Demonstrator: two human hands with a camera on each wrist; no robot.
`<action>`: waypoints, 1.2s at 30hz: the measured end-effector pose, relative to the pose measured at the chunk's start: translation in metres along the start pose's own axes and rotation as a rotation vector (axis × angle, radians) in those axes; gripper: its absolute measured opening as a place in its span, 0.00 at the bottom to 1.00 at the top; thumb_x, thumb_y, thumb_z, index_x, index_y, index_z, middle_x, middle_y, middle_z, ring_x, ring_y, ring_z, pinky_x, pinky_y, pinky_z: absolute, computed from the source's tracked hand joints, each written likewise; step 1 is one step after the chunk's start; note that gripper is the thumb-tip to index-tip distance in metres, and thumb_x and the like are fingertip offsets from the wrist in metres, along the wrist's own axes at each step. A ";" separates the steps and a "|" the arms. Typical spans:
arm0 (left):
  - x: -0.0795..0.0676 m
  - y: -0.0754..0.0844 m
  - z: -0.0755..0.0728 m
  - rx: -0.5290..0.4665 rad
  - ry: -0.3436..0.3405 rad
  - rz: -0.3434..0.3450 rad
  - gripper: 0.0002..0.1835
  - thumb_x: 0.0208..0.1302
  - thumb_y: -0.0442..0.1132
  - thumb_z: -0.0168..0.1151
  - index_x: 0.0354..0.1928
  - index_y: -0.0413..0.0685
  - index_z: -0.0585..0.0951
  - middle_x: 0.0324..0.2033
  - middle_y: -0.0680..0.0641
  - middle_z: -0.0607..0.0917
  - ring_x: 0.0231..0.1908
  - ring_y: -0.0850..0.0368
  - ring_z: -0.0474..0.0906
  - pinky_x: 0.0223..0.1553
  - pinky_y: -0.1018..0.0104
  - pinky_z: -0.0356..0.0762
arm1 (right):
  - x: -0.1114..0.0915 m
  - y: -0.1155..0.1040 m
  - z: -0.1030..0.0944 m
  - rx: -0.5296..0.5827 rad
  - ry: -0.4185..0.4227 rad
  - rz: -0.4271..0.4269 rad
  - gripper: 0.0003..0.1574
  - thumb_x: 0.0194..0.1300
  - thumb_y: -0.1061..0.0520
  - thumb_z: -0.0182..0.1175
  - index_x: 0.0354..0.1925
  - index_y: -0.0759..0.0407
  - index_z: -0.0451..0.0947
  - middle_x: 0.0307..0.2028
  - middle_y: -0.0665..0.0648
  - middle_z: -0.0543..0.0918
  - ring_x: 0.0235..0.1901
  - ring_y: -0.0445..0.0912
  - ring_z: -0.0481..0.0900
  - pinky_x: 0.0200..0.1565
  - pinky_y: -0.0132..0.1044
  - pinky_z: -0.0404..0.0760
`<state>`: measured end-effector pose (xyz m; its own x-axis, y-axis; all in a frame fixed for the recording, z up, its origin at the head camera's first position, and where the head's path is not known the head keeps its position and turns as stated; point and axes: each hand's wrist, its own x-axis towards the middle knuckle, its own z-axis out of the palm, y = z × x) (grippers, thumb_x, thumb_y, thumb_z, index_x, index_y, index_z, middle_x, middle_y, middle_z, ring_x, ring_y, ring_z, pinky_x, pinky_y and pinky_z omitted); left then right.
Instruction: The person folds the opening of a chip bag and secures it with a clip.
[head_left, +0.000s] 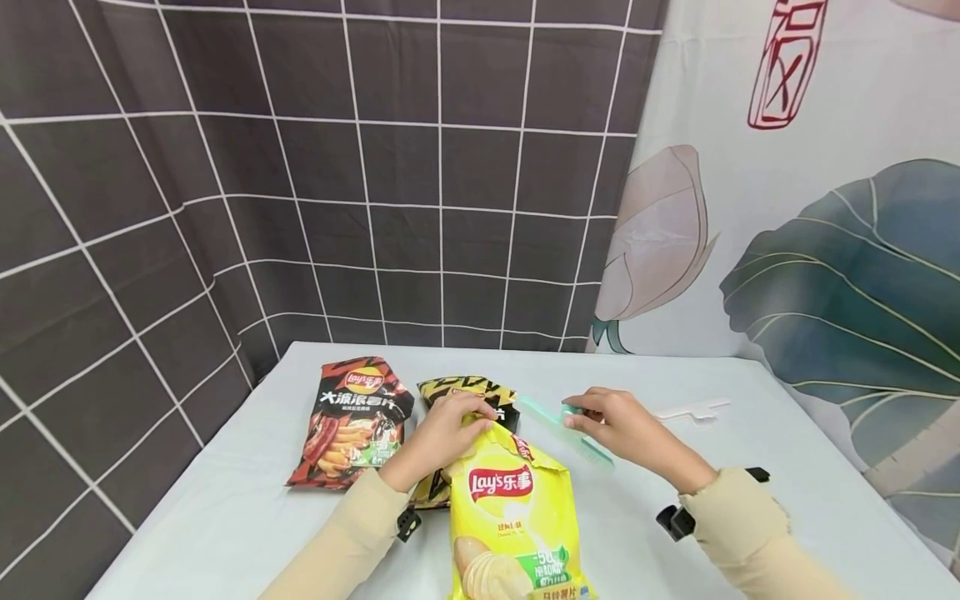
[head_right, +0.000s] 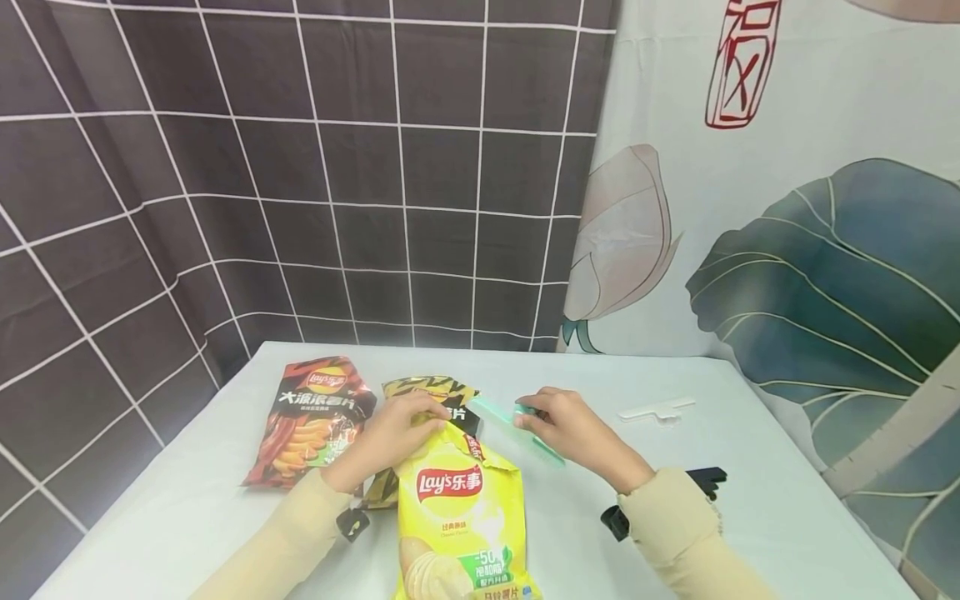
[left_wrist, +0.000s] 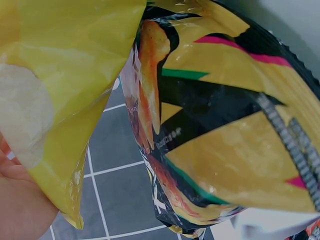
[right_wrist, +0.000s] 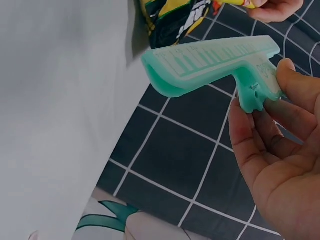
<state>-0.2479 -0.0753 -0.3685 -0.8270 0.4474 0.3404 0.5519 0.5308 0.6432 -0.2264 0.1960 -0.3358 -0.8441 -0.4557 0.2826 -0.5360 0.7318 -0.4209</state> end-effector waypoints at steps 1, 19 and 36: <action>0.000 0.000 0.000 0.000 -0.001 -0.001 0.07 0.64 0.35 0.61 0.42 0.45 0.85 0.49 0.44 0.84 0.56 0.47 0.75 0.59 0.49 0.72 | 0.001 0.000 0.001 0.010 0.000 -0.005 0.19 0.62 0.57 0.64 0.48 0.67 0.82 0.29 0.46 0.78 0.29 0.36 0.70 0.31 0.28 0.74; 0.001 0.000 0.001 -0.005 0.002 -0.012 0.08 0.65 0.37 0.61 0.43 0.45 0.85 0.50 0.44 0.84 0.57 0.46 0.75 0.60 0.48 0.71 | 0.005 -0.012 0.013 0.073 0.050 0.032 0.12 0.59 0.63 0.65 0.42 0.70 0.84 0.26 0.50 0.80 0.23 0.37 0.66 0.26 0.28 0.69; 0.002 -0.002 0.002 -0.019 0.013 0.003 0.11 0.66 0.36 0.59 0.47 0.43 0.83 0.51 0.43 0.83 0.57 0.47 0.76 0.60 0.49 0.71 | 0.014 -0.021 0.019 0.139 0.018 0.124 0.11 0.59 0.65 0.65 0.40 0.70 0.85 0.26 0.54 0.82 0.25 0.39 0.73 0.27 0.28 0.74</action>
<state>-0.2501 -0.0743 -0.3704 -0.8264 0.4400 0.3513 0.5528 0.5157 0.6546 -0.2277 0.1646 -0.3396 -0.9043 -0.3562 0.2354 -0.4254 0.7041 -0.5686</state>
